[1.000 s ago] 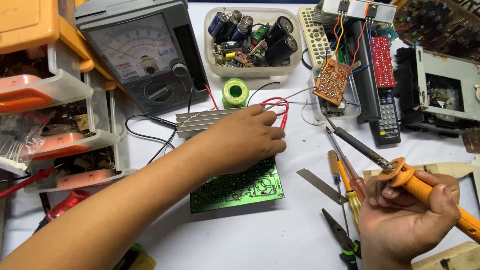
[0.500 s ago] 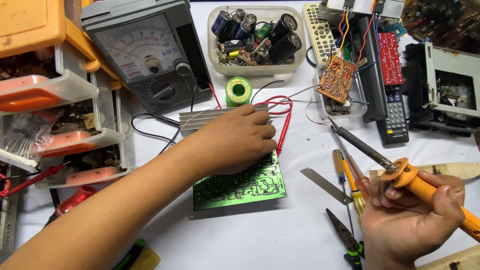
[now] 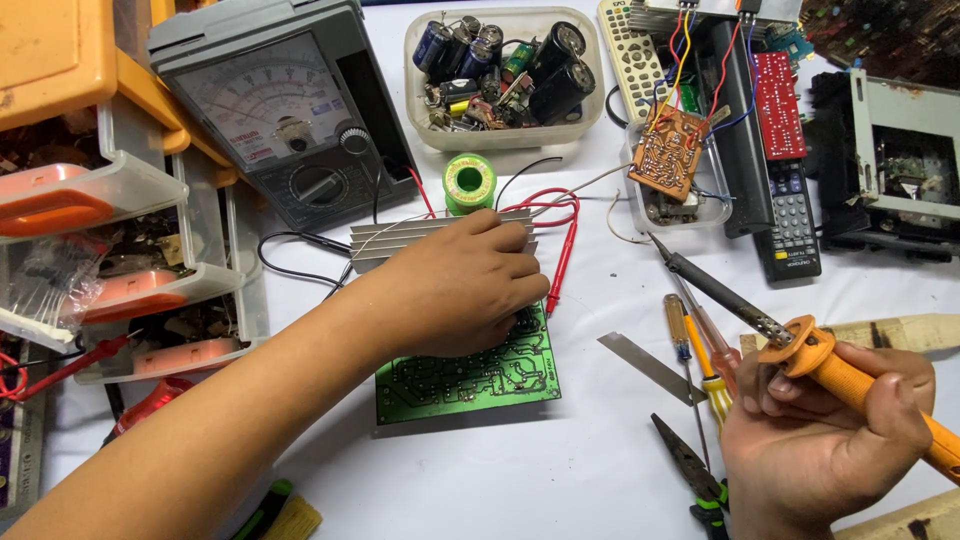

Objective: The person uses a soldering iron to work on a green circuit board, applying solder to various connection points. They handle the board with both hands, turning it over to access different sides, and use pliers to trim excess wire. The workspace is cluttered with electronic components and tools.

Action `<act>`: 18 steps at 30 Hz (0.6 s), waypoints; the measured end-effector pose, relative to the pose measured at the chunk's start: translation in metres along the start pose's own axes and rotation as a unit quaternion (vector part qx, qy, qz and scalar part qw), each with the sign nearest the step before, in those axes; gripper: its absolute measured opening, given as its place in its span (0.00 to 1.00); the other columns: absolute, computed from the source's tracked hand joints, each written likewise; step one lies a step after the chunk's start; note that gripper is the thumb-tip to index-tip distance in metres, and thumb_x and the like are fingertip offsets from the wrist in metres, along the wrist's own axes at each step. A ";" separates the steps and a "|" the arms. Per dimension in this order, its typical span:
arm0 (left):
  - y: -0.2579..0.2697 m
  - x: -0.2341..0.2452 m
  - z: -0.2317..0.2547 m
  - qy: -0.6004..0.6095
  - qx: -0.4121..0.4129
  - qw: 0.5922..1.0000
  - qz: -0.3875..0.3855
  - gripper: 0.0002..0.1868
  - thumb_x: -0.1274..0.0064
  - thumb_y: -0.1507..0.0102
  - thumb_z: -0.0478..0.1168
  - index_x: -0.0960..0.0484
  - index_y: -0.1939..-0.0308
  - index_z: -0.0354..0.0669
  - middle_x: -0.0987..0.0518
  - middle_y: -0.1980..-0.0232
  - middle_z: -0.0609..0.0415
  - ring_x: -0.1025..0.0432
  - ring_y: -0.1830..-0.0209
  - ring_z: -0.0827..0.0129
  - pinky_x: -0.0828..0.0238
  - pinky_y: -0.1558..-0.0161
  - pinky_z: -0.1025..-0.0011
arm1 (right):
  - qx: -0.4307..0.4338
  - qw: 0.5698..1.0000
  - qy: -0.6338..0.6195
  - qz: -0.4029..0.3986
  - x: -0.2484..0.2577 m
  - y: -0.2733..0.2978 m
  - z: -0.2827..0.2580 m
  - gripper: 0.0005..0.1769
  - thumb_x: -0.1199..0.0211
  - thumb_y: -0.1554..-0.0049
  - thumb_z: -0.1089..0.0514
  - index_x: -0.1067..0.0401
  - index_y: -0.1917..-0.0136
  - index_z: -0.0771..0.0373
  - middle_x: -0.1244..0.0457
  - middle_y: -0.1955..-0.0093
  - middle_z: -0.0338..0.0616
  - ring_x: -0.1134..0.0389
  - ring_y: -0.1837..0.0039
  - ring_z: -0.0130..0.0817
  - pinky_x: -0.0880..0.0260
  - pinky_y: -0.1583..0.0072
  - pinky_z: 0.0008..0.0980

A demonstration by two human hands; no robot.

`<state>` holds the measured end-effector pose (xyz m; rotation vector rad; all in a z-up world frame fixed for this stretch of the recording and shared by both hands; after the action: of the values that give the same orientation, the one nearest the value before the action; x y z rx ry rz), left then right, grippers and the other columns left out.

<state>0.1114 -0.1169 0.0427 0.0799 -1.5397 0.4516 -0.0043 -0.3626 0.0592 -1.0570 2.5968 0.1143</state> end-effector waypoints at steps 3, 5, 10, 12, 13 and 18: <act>-0.001 0.001 -0.001 -0.013 0.003 1.000 -0.014 0.12 0.40 0.46 0.48 0.23 0.65 0.50 0.23 0.64 0.60 0.33 0.56 0.58 0.40 0.56 0.60 | 0.006 1.000 -0.005 0.003 0.000 0.000 0.001 0.12 0.44 0.47 0.43 0.39 0.58 0.50 0.60 0.74 0.39 0.61 0.72 0.30 0.57 0.66 0.30; -0.002 0.001 -0.003 -0.012 0.003 1.000 -0.020 0.13 0.39 0.46 0.49 0.23 0.64 0.50 0.23 0.63 0.60 0.34 0.56 0.58 0.40 0.56 0.59 | 0.013 1.000 -0.005 -0.011 0.001 -0.001 0.001 0.12 0.45 0.46 0.43 0.39 0.58 0.50 0.60 0.74 0.39 0.61 0.72 0.30 0.57 0.66 0.30; -0.002 -0.001 -0.004 -0.023 0.002 0.999 -0.023 0.14 0.37 0.46 0.50 0.23 0.64 0.52 0.24 0.62 0.61 0.34 0.55 0.59 0.40 0.56 0.60 | 0.006 1.000 -0.004 0.008 0.000 0.000 0.000 0.13 0.44 0.47 0.42 0.39 0.59 0.50 0.60 0.74 0.38 0.61 0.72 0.30 0.57 0.66 0.30; -0.002 -0.002 -0.005 -0.022 -0.002 1.000 -0.015 0.11 0.39 0.47 0.46 0.23 0.64 0.51 0.24 0.63 0.60 0.34 0.56 0.58 0.39 0.56 0.60 | 0.016 1.000 0.001 0.000 0.001 -0.001 0.002 0.13 0.45 0.47 0.42 0.40 0.58 0.50 0.60 0.74 0.39 0.61 0.73 0.30 0.57 0.66 0.31; -0.003 -0.002 -0.005 -0.022 -0.002 1.000 -0.015 0.11 0.39 0.47 0.46 0.23 0.64 0.51 0.24 0.63 0.60 0.34 0.56 0.58 0.39 0.56 0.60 | 0.016 1.000 0.001 -0.001 0.002 -0.001 0.001 0.13 0.45 0.47 0.42 0.40 0.58 0.50 0.60 0.74 0.39 0.61 0.73 0.30 0.57 0.66 0.31; -0.003 0.001 -0.005 -0.021 -0.012 1.000 -0.007 0.07 0.41 0.44 0.42 0.22 0.64 0.52 0.24 0.65 0.60 0.34 0.59 0.59 0.40 0.57 0.60 | -0.004 1.000 -0.004 -0.002 0.001 0.000 0.000 0.14 0.42 0.48 0.39 0.39 0.59 0.47 0.60 0.74 0.37 0.62 0.72 0.29 0.57 0.65 0.31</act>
<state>0.1174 -0.1180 0.0443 0.0821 -1.5849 0.4213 -0.0051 -0.3632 0.0583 -1.0613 2.5882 0.1273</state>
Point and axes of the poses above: each hand's wrist, its own y-axis away from the middle knuckle, its own x-axis out of the back of the hand, z = x × y, the point moved 2 cm from there along -y, towards the middle knuckle
